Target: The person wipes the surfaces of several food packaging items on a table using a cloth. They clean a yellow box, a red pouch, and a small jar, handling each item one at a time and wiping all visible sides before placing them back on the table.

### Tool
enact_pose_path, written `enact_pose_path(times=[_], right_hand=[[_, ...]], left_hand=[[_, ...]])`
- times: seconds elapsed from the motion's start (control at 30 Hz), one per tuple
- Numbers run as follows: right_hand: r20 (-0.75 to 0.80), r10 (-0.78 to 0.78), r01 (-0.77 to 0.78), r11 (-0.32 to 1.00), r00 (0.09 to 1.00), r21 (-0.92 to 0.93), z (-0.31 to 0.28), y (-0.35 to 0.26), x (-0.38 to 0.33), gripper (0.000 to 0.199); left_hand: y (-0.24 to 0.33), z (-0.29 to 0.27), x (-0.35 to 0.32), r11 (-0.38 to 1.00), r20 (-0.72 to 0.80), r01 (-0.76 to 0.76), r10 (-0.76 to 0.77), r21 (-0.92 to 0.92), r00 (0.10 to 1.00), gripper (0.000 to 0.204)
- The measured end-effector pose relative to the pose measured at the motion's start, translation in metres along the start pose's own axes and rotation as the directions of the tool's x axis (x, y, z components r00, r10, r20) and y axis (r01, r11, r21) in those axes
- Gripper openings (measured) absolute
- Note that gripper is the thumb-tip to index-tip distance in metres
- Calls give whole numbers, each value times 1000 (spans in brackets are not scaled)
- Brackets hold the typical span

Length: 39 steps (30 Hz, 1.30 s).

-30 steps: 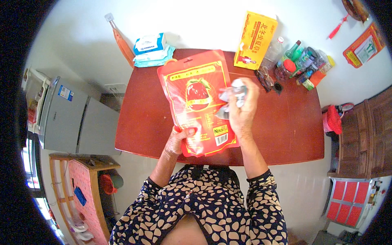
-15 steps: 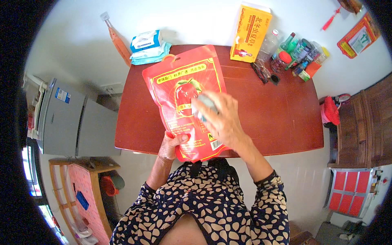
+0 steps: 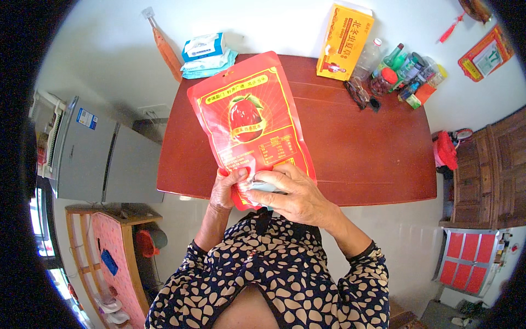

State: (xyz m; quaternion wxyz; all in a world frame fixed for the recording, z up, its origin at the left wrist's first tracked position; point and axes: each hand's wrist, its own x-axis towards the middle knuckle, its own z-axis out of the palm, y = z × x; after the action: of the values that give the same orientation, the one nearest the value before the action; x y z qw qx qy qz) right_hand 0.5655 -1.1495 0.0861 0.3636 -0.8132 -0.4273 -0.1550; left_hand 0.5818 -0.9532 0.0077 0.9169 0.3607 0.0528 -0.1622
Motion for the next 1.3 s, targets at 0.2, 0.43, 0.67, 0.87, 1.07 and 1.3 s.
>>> enact_pose_path(times=[0.2,0.43,0.67,0.87,1.07,1.3], right_hand=[[-109,23,-36,991,994,-125,-10,24,25,48],[-231,78,-122,976,970,-183,-4,19,30,50],[-209,123,-165,967,970,-197,1,-8,-15,54],[-364,134,-239,936,922,-260,-25,27,19,53],[-334,152,-249,931,930,-268,-25,35,27,51],[-365,208,-302,927,907,-221,8,12,-28,52]], left_hand=[[3,15,-7,999,62,0,-2,42,998,40],[9,23,-7,997,31,-79,79,10,996,41],[20,6,-11,993,17,-113,113,-30,993,42],[23,9,-13,993,82,-115,113,24,990,48],[20,7,-7,988,61,-152,151,12,987,50],[14,0,3,979,-101,-200,196,-39,975,46]])
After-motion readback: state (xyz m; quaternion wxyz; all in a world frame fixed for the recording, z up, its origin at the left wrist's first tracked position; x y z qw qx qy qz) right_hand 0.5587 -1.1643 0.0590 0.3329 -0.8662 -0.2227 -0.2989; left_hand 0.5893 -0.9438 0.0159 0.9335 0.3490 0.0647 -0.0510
